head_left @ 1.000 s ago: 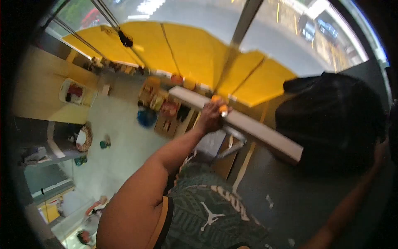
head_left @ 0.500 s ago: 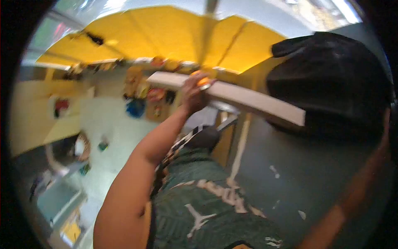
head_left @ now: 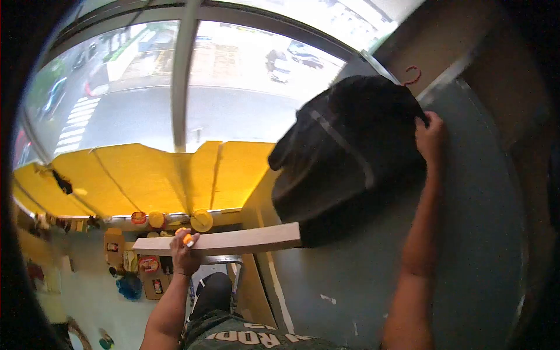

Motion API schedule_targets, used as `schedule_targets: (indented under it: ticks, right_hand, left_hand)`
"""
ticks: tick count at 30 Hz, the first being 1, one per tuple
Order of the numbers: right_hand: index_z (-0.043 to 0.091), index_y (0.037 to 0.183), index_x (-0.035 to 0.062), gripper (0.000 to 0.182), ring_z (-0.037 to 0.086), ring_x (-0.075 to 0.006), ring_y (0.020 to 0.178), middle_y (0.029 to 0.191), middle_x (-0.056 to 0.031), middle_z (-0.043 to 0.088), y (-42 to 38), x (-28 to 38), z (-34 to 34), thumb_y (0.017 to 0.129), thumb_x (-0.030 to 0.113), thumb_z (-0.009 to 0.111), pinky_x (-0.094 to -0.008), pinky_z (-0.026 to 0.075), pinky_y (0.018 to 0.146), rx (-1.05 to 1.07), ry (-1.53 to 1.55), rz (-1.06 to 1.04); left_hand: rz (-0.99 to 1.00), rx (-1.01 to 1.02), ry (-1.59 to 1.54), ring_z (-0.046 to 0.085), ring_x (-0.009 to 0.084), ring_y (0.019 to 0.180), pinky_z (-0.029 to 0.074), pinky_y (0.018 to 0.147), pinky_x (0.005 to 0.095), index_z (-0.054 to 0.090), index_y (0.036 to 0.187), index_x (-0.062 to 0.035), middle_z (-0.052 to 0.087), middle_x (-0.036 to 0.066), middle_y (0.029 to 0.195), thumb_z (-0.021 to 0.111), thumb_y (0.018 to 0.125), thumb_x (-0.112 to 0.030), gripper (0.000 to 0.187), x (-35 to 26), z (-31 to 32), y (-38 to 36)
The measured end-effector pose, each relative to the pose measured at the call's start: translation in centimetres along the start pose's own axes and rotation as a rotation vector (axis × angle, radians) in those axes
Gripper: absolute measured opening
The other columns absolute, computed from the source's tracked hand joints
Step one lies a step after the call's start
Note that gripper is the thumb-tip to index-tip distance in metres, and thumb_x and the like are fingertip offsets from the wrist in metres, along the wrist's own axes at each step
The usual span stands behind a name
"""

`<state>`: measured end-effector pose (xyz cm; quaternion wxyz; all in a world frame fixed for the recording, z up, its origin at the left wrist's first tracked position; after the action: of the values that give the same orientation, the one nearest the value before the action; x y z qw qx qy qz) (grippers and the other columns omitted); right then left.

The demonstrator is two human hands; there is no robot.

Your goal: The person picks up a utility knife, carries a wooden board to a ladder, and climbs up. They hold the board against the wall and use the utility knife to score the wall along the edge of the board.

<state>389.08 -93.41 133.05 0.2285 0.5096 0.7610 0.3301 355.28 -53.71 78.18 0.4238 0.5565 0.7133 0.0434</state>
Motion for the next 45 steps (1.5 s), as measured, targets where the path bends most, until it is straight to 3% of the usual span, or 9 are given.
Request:
schedule_targets:
  ticks: [14,17,20,22,26,28,36,40,45]
  right_hand:
    - [0.064,0.124,0.0014,0.03,0.068,-0.0264,0.103,0.112,-0.0132,0.072,5.9,19.1,4.1,0.1,0.019,0.063,-0.0384,0.05,0.094,0.201,0.471,-0.339]
    - [0.064,0.125,0.0031,0.029,0.067,-0.0265,0.102,0.113,-0.0137,0.071,6.6,26.7,5.4,0.1,0.017,0.063,-0.0385,0.051,0.094,0.138,0.371,-0.557]
    - [0.065,0.123,0.004,0.027,0.068,-0.026,0.102,0.111,-0.0148,0.071,6.8,33.9,8.0,0.099,0.015,0.063,-0.0378,0.052,0.092,0.284,0.446,-0.391]
    - [0.065,0.122,0.0026,0.027,0.066,-0.0177,0.1,0.105,-0.0145,0.071,6.6,39.7,9.1,0.099,0.016,0.062,-0.033,0.051,0.086,0.206,0.657,-0.672]
    - [0.064,0.117,0.0044,0.023,0.069,-0.024,0.094,0.107,-0.0159,0.07,6.6,50.0,11.9,0.094,0.007,0.067,-0.0365,0.055,0.081,0.393,0.808,-0.611]
    - [0.065,0.118,0.0085,0.028,0.07,-0.0229,0.087,0.099,-0.0162,0.071,6.5,55.4,10.6,0.091,0.003,0.068,-0.0363,0.054,0.076,0.138,1.14,-0.811]
    - [0.069,0.123,0.0156,0.037,0.072,-0.028,0.095,0.104,-0.0181,0.073,9.7,72.6,16.6,0.086,0.011,0.071,-0.0386,0.055,0.085,0.282,1.169,-0.71]
    - [0.07,0.123,0.0124,0.038,0.071,-0.0302,0.106,0.112,-0.0182,0.073,11.8,78.9,15.9,0.085,0.01,0.071,-0.0402,0.054,0.093,0.126,1.214,-0.834]
    - [0.072,0.123,0.0072,0.039,0.068,-0.0223,0.102,0.113,-0.0123,0.073,15.7,85.0,19.8,0.084,0.01,0.075,-0.0347,0.053,0.091,0.431,1.32,-0.694]
  left_hand:
    - [-0.057,0.056,0.05,0.051,0.0345,0.13,0.039,0.106,0.0504,0.068,0.124,-0.0229,0.053,0.01,0.136,0.073,0.072,-0.02,0.052,1.2,-0.3,-0.4]
    - [-0.036,0.011,0.043,0.051,0.0334,0.131,0.041,0.102,0.0504,0.069,0.123,-0.0249,0.054,0.009,0.136,0.071,0.076,-0.021,0.048,1.9,0.3,-0.7]
    - [-0.043,0.037,0.015,0.049,0.0322,0.134,0.042,0.102,0.0508,0.069,0.122,-0.0273,0.054,0.007,0.14,0.074,0.077,-0.029,0.045,2.0,0.1,-0.7]
    - [-0.037,0.103,0.061,0.048,0.0328,0.134,0.041,0.102,0.0519,0.069,0.122,-0.0278,0.051,0.008,0.144,0.073,0.077,-0.03,0.045,3.3,1.9,-1.6]
    - [-0.077,0.124,0.08,0.048,0.0335,0.134,0.041,0.101,0.053,0.067,0.126,-0.0269,0.05,0.008,0.146,0.07,0.08,-0.028,0.046,3.1,2.1,-1.8]
    - [-0.097,0.043,-0.01,0.048,0.0335,0.133,0.041,0.101,0.053,0.066,0.129,-0.0267,0.05,0.008,0.145,0.068,0.082,-0.027,0.048,3.0,0.7,-1.3]
    - [-0.219,0.1,-0.038,0.052,0.0316,0.13,0.043,0.101,0.0523,0.064,0.133,-0.0288,0.054,0.008,0.141,0.062,0.09,-0.027,0.043,3.3,0.8,-0.8]
    - [-0.089,0.065,0.049,0.049,0.0317,0.13,0.042,0.1,0.0516,0.067,0.127,-0.0245,0.051,0.006,0.14,0.061,0.089,-0.03,0.039,3.0,0.8,-1.4]
    - [-0.172,0.044,-0.093,0.049,0.0312,0.131,0.043,0.101,0.0513,0.065,0.133,-0.0255,0.051,0.006,0.14,0.061,0.09,-0.026,0.044,3.4,0.3,-1.1]
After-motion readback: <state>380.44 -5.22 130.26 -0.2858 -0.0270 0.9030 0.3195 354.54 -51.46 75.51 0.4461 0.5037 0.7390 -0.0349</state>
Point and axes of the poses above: each hand's wrist, its own y-axis towards the middle knuckle, its own z-axis out of the palm, x = y × z, the point moved 10 cm from there along y, towards the middle knuckle
